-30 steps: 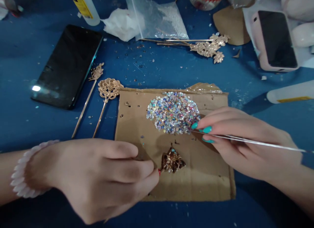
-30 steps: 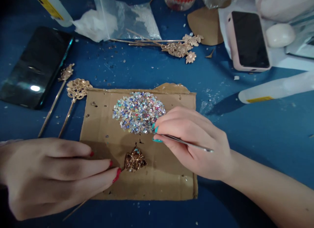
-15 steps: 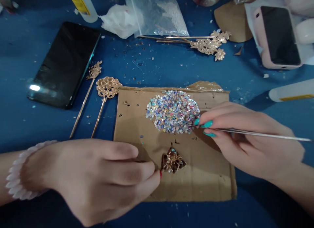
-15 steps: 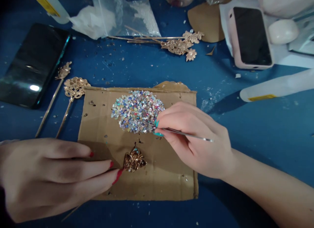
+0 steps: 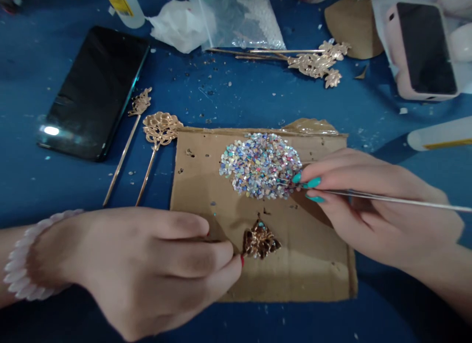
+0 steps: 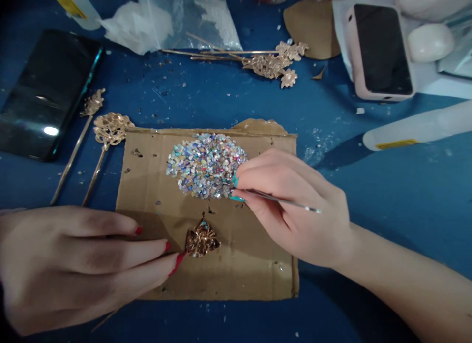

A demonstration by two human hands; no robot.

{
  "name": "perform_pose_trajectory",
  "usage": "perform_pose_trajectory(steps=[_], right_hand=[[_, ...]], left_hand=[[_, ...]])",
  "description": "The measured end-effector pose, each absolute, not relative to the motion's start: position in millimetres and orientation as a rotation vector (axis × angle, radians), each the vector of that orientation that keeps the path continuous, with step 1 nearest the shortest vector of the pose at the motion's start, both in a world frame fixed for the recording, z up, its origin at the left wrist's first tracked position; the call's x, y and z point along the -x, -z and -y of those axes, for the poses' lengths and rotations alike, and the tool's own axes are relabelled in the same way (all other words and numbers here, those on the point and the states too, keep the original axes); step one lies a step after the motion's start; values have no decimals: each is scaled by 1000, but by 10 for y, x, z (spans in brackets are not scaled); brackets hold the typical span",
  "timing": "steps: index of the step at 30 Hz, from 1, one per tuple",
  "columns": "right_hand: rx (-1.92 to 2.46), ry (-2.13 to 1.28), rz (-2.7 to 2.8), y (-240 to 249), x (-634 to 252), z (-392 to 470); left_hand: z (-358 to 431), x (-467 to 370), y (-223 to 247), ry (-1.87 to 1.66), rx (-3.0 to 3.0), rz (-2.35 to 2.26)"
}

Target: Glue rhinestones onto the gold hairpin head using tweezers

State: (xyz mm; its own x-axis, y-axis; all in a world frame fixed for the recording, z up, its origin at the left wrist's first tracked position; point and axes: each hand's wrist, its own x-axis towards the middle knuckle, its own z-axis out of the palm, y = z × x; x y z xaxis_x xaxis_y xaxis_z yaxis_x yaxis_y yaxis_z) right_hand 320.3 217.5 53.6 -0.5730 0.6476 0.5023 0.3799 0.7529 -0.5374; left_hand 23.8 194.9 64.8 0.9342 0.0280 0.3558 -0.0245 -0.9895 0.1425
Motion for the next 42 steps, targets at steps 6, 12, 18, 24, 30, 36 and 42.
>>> perform_pose_trajectory(steps=[6, 12, 18, 24, 30, 36, 42], right_hand=[[757, -436, 2259, -573, -3200, -2153], [765, -446, 2275, -584, -3224, -2159], [749, -416, 2215, -530, -3200, -2159], [755, -411, 2204, -519, -3223, -2142], [720, -516, 2308, -610, -3304, -2109], [751, -547, 2328, -666, -3257, -2108], [939, -513, 2215, -682, -3027, -2104]], left_hand=[[-1933, -243, -656, -535, -2931, -34], [-1952, -238, -627, -593, -2922, 15], [-1935, -242, -634, -599, -2893, 4], [-1942, -262, -633, -645, -2857, -1], [-1957, -256, -633, -623, -2855, -1], [-1940, -265, -628, -649, -2832, -1], [-1943, -251, -615, -641, -2864, -2]])
